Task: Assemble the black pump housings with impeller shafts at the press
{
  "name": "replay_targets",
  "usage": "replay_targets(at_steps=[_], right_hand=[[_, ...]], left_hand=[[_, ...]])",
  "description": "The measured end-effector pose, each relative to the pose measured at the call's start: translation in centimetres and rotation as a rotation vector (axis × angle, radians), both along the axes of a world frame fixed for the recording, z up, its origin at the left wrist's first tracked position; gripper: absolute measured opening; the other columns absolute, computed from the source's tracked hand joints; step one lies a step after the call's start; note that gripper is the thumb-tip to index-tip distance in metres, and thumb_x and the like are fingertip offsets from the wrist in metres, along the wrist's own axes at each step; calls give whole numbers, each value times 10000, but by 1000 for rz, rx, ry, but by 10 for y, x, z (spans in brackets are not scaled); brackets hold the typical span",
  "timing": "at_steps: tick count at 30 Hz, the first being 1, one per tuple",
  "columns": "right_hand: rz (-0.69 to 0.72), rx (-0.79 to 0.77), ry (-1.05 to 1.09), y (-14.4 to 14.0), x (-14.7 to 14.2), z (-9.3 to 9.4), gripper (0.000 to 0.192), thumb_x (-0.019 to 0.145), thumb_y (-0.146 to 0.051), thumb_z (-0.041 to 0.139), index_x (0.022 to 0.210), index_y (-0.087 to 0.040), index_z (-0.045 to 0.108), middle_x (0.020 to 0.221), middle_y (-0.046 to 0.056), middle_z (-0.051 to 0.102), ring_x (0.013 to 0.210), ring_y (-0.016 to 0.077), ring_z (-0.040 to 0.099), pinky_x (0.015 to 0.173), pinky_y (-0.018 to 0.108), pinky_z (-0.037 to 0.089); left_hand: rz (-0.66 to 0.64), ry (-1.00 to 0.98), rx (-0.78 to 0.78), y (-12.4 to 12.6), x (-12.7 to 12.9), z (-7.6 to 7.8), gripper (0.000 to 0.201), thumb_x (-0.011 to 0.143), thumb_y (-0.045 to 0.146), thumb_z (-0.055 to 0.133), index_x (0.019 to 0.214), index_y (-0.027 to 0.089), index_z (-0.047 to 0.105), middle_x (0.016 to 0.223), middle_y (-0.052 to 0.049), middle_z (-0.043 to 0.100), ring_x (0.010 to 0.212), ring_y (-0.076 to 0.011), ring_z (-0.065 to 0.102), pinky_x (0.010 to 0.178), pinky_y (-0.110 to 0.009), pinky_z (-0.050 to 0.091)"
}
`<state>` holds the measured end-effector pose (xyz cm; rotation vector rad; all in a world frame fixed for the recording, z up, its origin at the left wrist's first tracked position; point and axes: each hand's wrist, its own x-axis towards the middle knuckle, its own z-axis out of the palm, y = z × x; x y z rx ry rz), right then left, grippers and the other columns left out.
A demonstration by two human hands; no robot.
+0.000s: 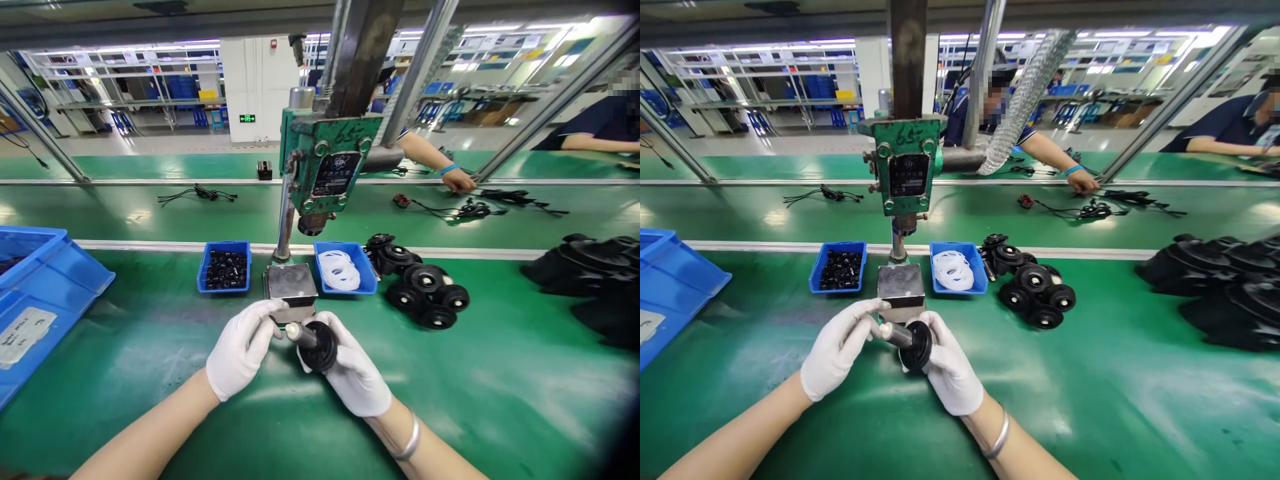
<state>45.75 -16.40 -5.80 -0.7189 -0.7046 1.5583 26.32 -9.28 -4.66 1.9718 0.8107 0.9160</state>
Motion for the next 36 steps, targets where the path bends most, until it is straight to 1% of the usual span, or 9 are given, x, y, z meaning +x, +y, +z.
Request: replay_targets(at_steps=[5,10,15,18,21,25,28,33,36], right_hand=[[118,-56,187,3,1,-9,277,757,-246,620,1019,-205,539,1006,64,642,704,193,604,619,307,433],[127,-155,252,3,2,-12,376,715,-221,599,1083,-216,525,984,64,670,682,192,619,609,307,448],[138,-184,233,1,2,-15,380,720,-192,592,1095,-210,530,1016,64,663,695,197,630,608,315,469],[148,-173,187,1,2,-16,347,737,-195,586,1079,-213,535,983,50,634,709,193,611,617,316,470],[91,-114,20,3,1,-12,264,757,-247,654,990,-210,535,952,35,580,734,177,557,638,312,475],[-51,-51,-201,4,-1,-7,365,735,-394,759,943,-240,502,938,2,499,768,164,478,643,277,459],[-100,-18,-261,3,-3,-7,407,733,-458,766,938,-244,487,940,-2,478,802,163,446,677,260,441],[-126,-7,-268,2,-3,-6,432,720,-476,780,926,-230,491,924,1,471,817,162,436,691,246,425],[-67,-40,-213,2,-3,-7,383,735,-432,776,915,-232,503,879,-7,472,753,149,439,640,250,435]], left_hand=[[-27,-37,156,-9,4,-2,354,961,189,423,1305,207,503,1171,-96,679,1059,-201,659,964,-363,532],[-22,-83,218,-16,12,0,431,906,216,564,1328,228,479,1253,-113,636,1112,-226,638,948,-367,551],[-69,-148,213,-14,14,3,353,926,327,593,1272,262,558,1102,-71,687,1003,-190,670,880,-308,563],[-70,-123,207,-9,12,3,310,914,384,604,1190,244,626,1031,-54,711,935,-170,682,840,-271,556],[23,-18,182,-4,9,1,315,858,447,664,1063,208,674,982,-48,736,875,-180,694,797,-276,549],[135,216,113,-3,5,-3,253,838,437,693,735,205,679,626,23,690,620,-156,658,604,-255,486],[119,222,255,-6,3,-5,336,909,416,606,660,192,636,557,20,640,532,-133,599,534,-256,417],[169,83,618,-6,5,-3,209,936,336,583,810,181,643,679,-13,669,599,-137,603,591,-273,427],[190,32,667,-5,7,-2,182,938,345,580,964,187,668,724,-20,653,620,-133,592,593,-265,438]])
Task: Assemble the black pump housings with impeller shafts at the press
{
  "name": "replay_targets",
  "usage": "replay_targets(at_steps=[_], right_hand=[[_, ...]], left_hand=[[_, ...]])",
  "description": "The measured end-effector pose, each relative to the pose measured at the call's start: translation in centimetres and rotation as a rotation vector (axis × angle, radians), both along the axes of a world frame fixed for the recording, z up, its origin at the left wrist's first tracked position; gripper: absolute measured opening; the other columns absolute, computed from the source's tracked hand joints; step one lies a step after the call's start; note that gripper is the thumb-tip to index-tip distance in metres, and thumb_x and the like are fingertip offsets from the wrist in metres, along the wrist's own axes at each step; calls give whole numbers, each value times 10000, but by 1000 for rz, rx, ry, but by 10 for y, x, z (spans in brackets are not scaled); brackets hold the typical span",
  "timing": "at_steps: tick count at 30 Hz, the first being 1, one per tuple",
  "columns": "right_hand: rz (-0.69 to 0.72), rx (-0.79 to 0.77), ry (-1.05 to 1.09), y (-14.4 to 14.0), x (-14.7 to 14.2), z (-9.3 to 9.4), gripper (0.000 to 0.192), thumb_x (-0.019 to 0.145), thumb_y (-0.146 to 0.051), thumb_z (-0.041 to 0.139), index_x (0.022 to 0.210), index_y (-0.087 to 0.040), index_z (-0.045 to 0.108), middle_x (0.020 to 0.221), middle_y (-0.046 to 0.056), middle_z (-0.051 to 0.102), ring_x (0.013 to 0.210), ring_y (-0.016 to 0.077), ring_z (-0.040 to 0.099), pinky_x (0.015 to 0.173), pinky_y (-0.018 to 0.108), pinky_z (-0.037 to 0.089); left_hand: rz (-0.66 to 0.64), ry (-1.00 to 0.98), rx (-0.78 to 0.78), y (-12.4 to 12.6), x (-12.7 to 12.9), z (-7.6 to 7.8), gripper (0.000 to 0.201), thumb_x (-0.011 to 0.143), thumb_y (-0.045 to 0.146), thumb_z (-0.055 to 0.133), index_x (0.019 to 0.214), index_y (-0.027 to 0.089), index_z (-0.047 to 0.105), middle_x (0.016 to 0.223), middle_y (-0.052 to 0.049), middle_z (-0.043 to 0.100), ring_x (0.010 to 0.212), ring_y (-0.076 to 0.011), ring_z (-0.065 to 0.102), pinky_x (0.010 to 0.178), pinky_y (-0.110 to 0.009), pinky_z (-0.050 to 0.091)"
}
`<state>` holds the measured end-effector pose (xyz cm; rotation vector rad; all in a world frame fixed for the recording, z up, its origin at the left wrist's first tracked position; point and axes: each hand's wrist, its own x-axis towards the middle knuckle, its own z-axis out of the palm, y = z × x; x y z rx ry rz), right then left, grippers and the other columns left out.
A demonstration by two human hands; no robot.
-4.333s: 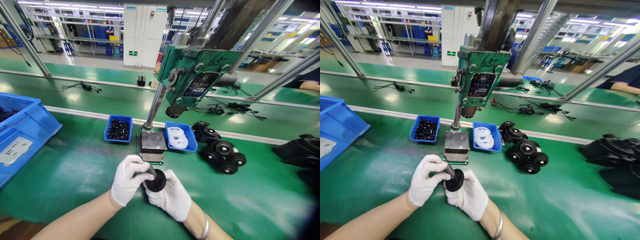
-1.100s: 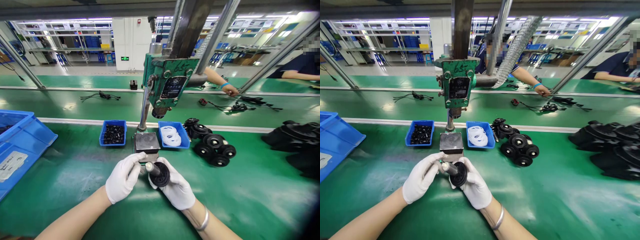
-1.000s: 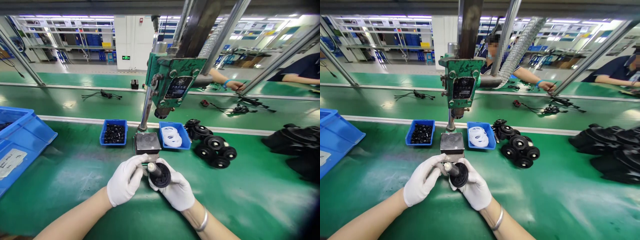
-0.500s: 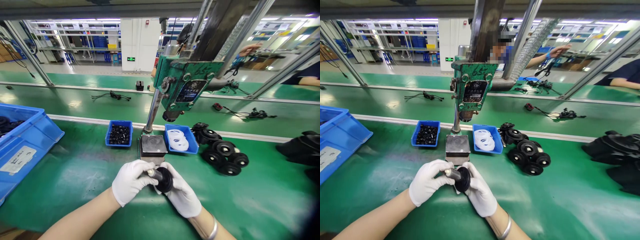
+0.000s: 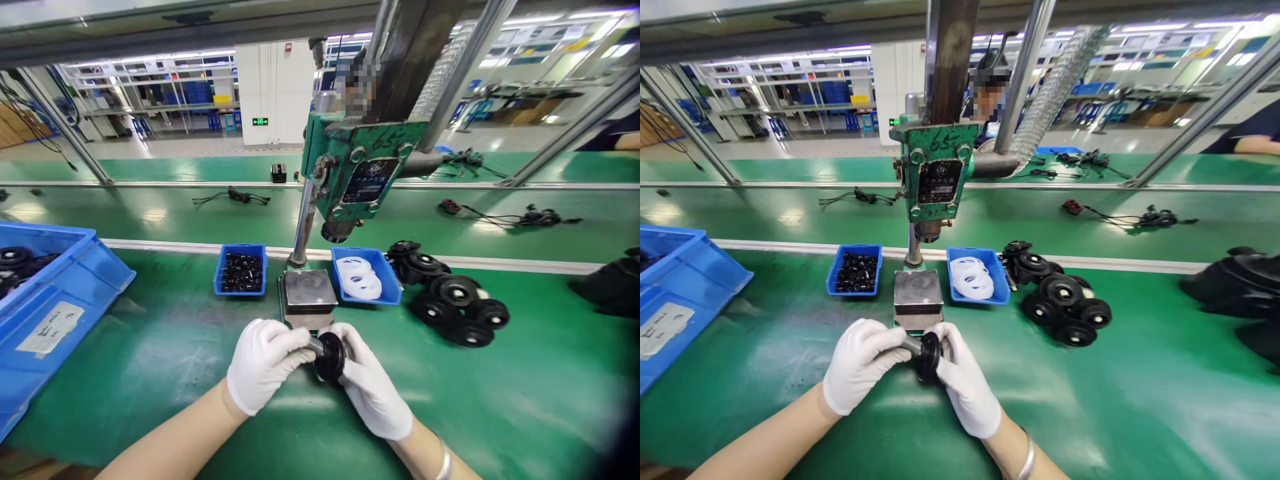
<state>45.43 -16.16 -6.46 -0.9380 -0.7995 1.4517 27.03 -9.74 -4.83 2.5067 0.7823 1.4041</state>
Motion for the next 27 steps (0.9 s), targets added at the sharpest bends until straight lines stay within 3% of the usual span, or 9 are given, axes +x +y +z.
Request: replay_targets(at_steps=[6,9,11,13,15,16,19,22,27], right_hand=[[209,-158,354,0,1,-7,291,739,-287,698,995,-225,576,848,20,592,670,159,539,597,278,443],[216,-143,533,1,6,-7,313,733,-282,660,1036,-227,606,1001,54,653,659,162,572,580,273,411],[207,-101,594,3,9,-6,305,735,-293,649,1031,-225,620,1107,65,650,671,167,581,579,277,399],[199,-69,596,5,11,-5,262,745,-294,644,995,-216,624,1098,68,656,671,170,584,589,283,399],[191,-67,573,7,11,-4,228,749,-275,647,964,-209,612,1055,69,669,659,167,585,600,288,410],[190,-77,566,7,11,-5,233,743,-262,653,965,-211,602,1058,73,674,654,164,586,602,289,417],[197,-119,566,7,7,-4,281,714,-223,670,974,-216,564,1142,108,677,659,157,601,603,286,435],[206,-134,571,7,5,0,311,698,-200,675,968,-212,521,1189,154,667,664,145,609,602,275,440],[194,-160,552,8,6,4,395,673,-173,670,1007,-222,464,1209,181,657,710,159,640,604,271,448]], left_hand=[[-143,-210,-186,-7,5,-5,177,859,348,691,791,189,655,736,-13,622,645,-115,603,595,-235,462],[-127,-138,-287,2,-1,-3,322,826,440,707,673,172,615,646,3,584,594,-114,563,560,-235,429],[-54,-11,-322,20,-14,7,427,878,464,633,571,175,567,579,11,544,562,-118,530,550,-243,409],[106,62,-348,46,-33,24,426,934,434,542,591,183,582,634,-3,583,621,-138,562,615,-256,450],[333,137,-282,75,-54,44,223,907,400,584,874,197,669,909,-37,668,875,-192,623,816,-305,491],[428,239,-227,89,-63,53,217,904,372,582,1010,204,669,1046,-56,665,992,-221,616,903,-339,478],[657,698,-202,119,-78,69,263,907,291,540,1129,240,672,1294,-79,575,1108,-286,593,950,-409,473],[676,950,-283,132,-76,67,280,905,272,521,1129,280,689,1365,-54,539,1095,-294,615,921,-410,498],[644,1084,-408,142,-62,57,268,892,281,523,1075,293,719,1379,-41,548,1025,-274,662,875,-370,524]])
